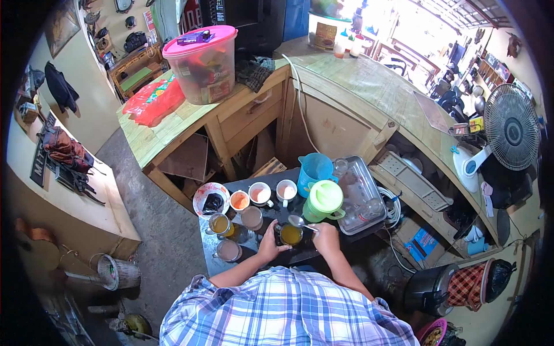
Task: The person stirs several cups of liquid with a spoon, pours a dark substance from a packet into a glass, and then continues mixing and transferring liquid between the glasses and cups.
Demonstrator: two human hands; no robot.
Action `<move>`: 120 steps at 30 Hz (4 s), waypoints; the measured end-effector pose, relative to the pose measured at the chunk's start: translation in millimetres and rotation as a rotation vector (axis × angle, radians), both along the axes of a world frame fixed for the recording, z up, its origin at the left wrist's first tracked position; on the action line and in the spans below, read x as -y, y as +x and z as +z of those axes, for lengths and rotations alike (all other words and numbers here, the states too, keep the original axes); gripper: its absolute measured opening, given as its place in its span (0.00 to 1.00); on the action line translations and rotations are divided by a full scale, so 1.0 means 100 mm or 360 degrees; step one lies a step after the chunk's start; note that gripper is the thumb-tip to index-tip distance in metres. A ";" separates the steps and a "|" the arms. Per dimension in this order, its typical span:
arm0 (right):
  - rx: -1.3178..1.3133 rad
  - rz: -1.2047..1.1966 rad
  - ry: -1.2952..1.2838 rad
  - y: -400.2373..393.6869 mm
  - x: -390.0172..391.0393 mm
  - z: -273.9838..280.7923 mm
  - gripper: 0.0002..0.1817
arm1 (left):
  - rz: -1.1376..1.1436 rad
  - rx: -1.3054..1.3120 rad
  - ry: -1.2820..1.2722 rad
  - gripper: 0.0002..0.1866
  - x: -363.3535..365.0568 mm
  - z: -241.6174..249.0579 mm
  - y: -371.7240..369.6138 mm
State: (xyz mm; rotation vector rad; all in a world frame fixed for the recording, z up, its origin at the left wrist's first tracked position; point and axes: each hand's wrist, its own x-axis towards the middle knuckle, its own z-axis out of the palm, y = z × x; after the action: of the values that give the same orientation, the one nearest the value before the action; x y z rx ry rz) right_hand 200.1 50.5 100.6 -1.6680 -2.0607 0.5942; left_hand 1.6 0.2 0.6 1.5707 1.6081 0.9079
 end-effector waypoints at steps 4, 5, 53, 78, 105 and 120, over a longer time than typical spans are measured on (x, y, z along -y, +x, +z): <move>0.0054 -0.0086 -0.0324 0.30 0.15 0.19 0.13 | -0.0024 0.0028 0.0012 0.57 0.00 0.00 -0.02; 0.0056 -0.0088 -0.0324 0.36 0.19 0.19 0.13 | -0.0031 0.0038 0.0007 0.57 0.00 0.01 -0.02; -0.0142 0.0161 -0.0094 -0.10 0.06 -0.11 0.15 | -0.0022 0.0032 -0.0010 0.57 0.02 -0.03 -0.01; -0.0189 0.0067 -0.0264 0.16 -0.04 -0.11 0.13 | -0.0011 0.0040 -0.0010 0.57 0.01 -0.02 -0.02; 0.0643 0.0452 0.0081 -0.38 -0.39 0.19 0.09 | -0.0053 0.0082 -0.0038 0.55 -0.03 -0.01 -0.08; 0.1082 0.0933 0.0204 -0.80 -0.76 0.42 0.07 | -0.0060 0.0023 -0.0067 0.56 -0.03 -0.02 -0.08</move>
State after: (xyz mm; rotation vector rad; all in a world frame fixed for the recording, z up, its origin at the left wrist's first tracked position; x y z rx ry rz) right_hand 120.3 126.7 142.5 -1.2791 -3.0383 0.0291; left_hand -6.8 3.1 -1.4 1.5568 1.5728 0.8579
